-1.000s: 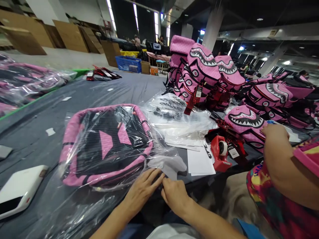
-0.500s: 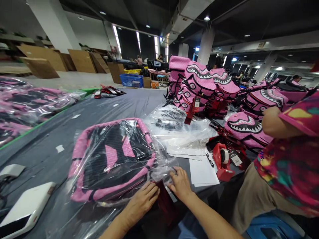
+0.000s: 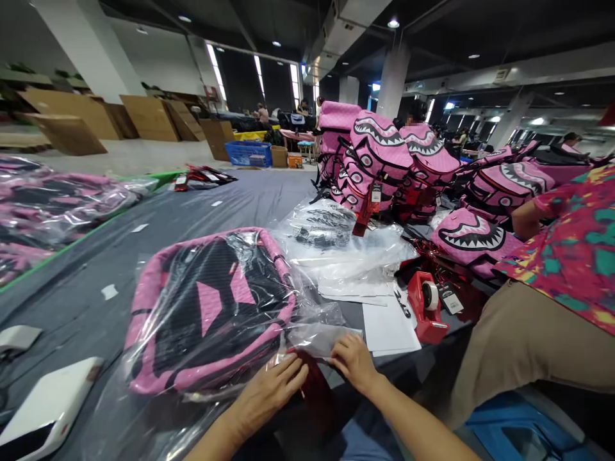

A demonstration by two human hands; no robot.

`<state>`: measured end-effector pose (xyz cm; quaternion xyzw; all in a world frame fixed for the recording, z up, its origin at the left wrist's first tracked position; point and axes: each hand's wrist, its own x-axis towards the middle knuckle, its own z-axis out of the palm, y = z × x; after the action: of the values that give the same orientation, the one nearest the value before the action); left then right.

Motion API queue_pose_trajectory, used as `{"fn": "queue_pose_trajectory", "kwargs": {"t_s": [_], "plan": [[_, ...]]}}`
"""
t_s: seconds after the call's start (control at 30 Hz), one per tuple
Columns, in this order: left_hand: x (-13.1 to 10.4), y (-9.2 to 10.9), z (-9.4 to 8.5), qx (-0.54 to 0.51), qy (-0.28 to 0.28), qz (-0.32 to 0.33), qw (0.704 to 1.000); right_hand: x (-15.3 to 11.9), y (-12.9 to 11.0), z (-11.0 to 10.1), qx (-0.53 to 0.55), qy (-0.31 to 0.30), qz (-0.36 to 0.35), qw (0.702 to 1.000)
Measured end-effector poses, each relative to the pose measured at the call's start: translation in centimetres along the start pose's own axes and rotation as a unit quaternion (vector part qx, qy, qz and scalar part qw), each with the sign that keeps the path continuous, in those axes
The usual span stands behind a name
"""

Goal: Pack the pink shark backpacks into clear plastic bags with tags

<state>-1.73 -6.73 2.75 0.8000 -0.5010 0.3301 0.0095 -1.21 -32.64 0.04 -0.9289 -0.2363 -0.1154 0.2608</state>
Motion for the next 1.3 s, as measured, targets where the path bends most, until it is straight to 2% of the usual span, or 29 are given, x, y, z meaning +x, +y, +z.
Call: {"fn": "queue_pose_trajectory", "kwargs": {"t_s": [0.1, 0.2, 0.3, 0.4, 0.47, 0.57, 0.67, 0.77, 0.9, 1.0, 1.1, 1.2, 1.3], "plan": [[0.5, 0.1, -0.3, -0.014, 0.061, -0.023, 0.998, -0.4, -1.6, -2.1, 0.103, 0.035, 0.031, 0.994], [1.5, 0.3, -0.3, -0.022, 0.112, -0.022, 0.993, -1.4, -3.4, -4.0, 0.194, 0.010, 0.031, 0.980], [2.5, 0.3, 0.1, -0.044, 0.108, -0.010, 0.993, -2.2, -5.1, -4.3, 0.246, -0.019, 0.018, 0.969], [2.7, 0.3, 0.8, -0.076, 0.097, 0.006, 0.992, -2.9, -6.6, -3.4, 0.277, 0.026, 0.069, 0.958], [2.4, 0.3, 1.0, -0.091, 0.096, 0.007, 0.991, -3.5, -7.1, -2.8, 0.252, 0.051, 0.082, 0.963], [1.7, 0.0, 0.8, -0.096, 0.077, 0.022, 0.992, -4.8, -7.0, -2.3, 0.159, 0.030, 0.003, 0.987], [1.1, -0.4, 0.5, -0.091, 0.082, 0.042, 0.992, -6.0, -5.5, -1.8, 0.048, 0.016, -0.086, 0.995], [0.4, -0.7, 0.7, -0.084, 0.091, 0.045, 0.991, -6.4, -3.4, -0.9, -0.049, 0.061, -0.098, 0.992], [0.1, -0.9, 1.1, -0.089, 0.041, 0.026, 0.995, -6.7, -1.6, 0.6, -0.140, 0.112, -0.117, 0.977], [0.9, -0.7, 1.4, -0.103, -0.067, 0.025, 0.992, -7.5, -1.7, 1.6, -0.151, 0.094, -0.124, 0.976], [2.0, -0.3, 2.0, -0.118, -0.162, 0.047, 0.979, -8.8, -2.2, 2.7, -0.151, 0.066, -0.094, 0.982], [2.4, 0.1, 2.7, -0.107, -0.161, 0.049, 0.980, -10.0, -2.3, 3.3, -0.136, 0.040, -0.037, 0.989], [2.1, -0.1, 2.3, -0.096, -0.132, 0.056, 0.985, -10.3, -2.2, 2.8, -0.114, -0.010, 0.006, 0.993]]}}
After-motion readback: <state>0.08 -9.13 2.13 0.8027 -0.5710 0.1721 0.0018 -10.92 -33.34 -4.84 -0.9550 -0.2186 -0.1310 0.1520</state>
